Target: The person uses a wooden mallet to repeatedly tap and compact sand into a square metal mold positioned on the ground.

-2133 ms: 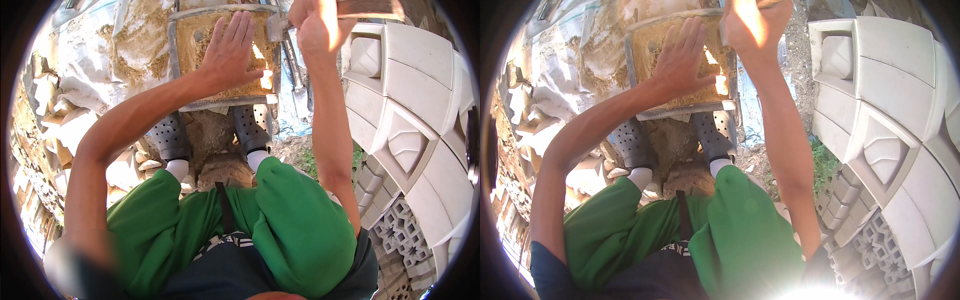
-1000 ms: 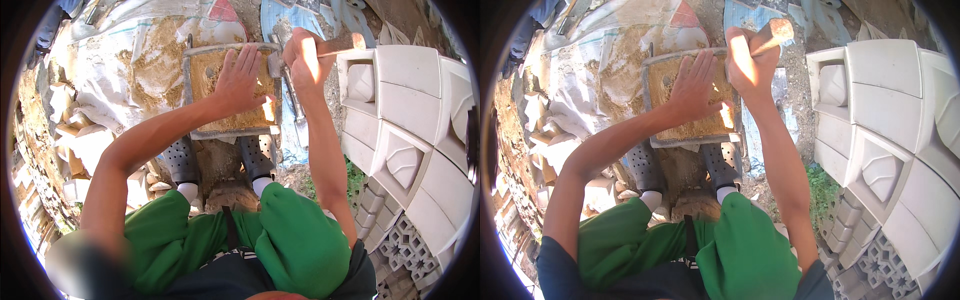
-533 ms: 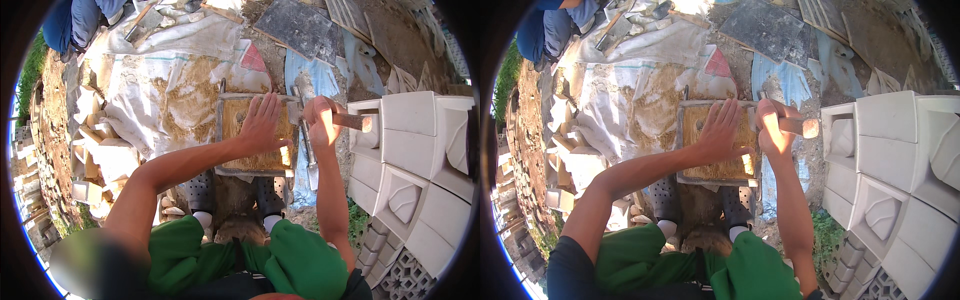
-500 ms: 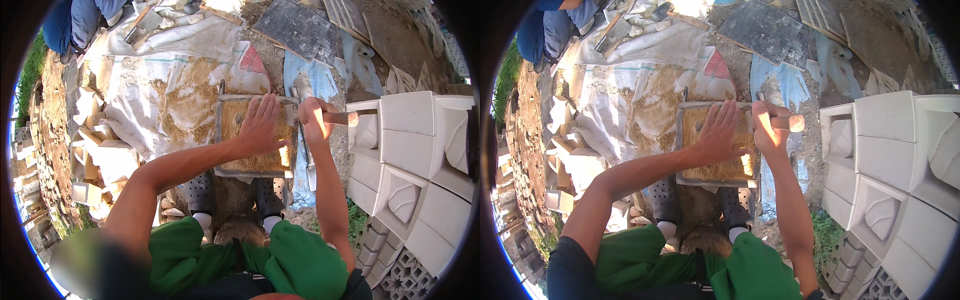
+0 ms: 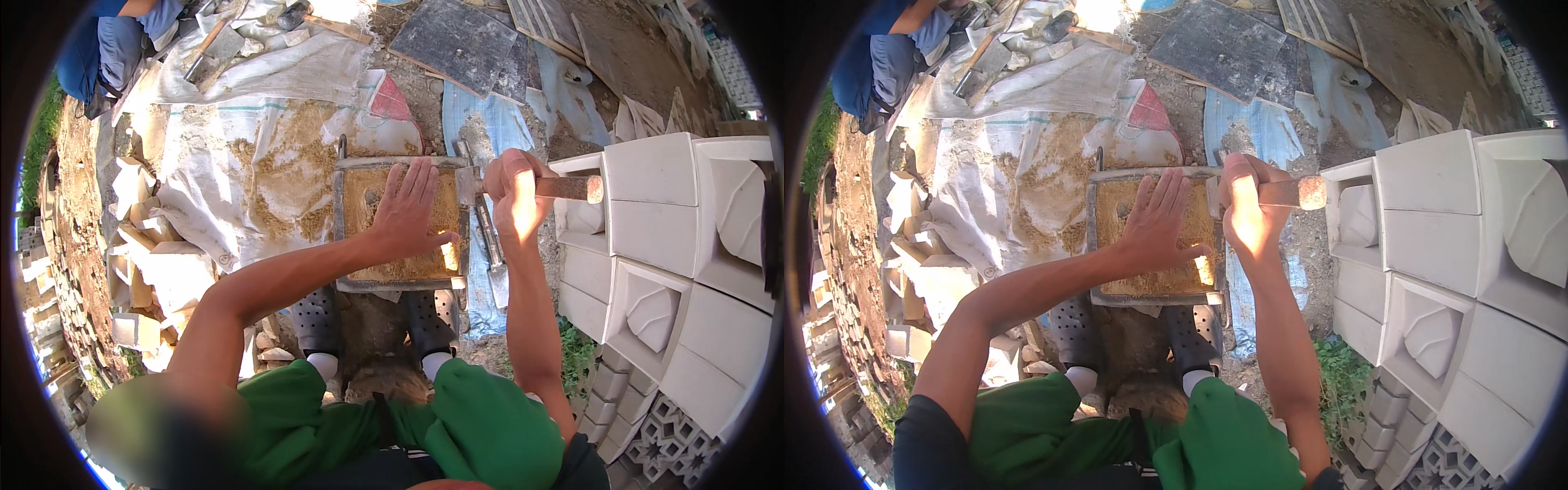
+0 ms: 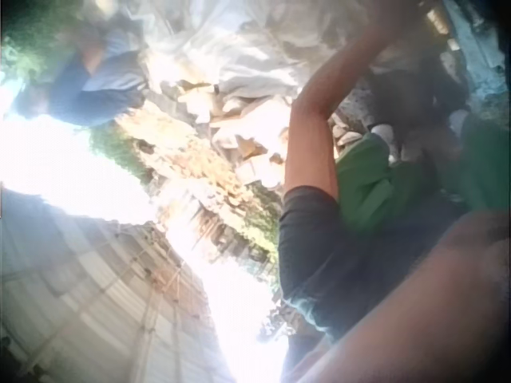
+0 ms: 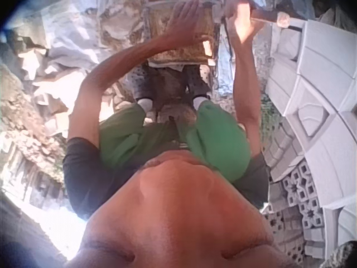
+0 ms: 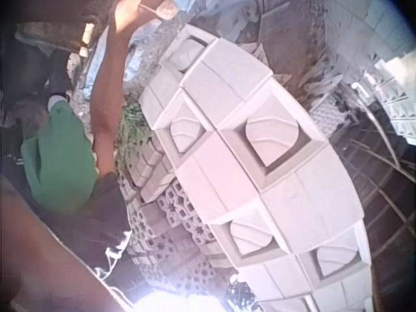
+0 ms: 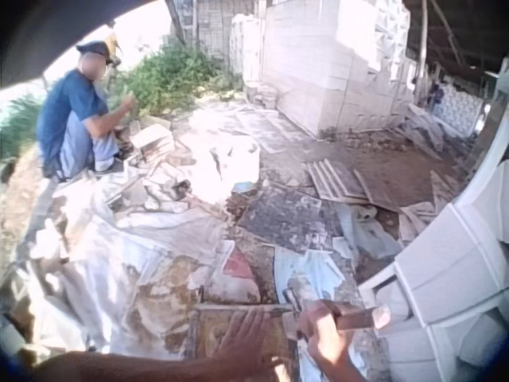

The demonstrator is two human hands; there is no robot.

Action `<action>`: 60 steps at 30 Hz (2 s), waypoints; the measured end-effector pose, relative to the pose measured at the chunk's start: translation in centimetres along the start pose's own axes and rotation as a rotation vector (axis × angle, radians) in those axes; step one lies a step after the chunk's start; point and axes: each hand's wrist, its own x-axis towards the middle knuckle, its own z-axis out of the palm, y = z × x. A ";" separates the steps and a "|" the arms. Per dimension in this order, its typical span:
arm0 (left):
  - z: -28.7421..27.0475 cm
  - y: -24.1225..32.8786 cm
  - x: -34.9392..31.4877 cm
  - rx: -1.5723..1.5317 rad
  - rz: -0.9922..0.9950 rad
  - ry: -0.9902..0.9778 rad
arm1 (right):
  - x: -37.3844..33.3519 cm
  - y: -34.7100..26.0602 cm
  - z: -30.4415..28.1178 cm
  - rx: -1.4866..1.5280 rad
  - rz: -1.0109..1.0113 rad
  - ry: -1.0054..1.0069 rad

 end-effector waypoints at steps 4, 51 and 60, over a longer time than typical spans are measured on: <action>1.3 0.2 0.2 0.076 0.017 -0.085 | 1.0 3.3 0.4 -0.080 0.145 0.023; 1.2 0.3 -3.0 0.001 0.176 -0.017 | -1.7 -1.1 0.5 0.043 0.105 0.078; 2.0 1.7 -3.4 0.050 0.124 -0.001 | -5.3 2.0 -2.3 0.089 0.061 0.091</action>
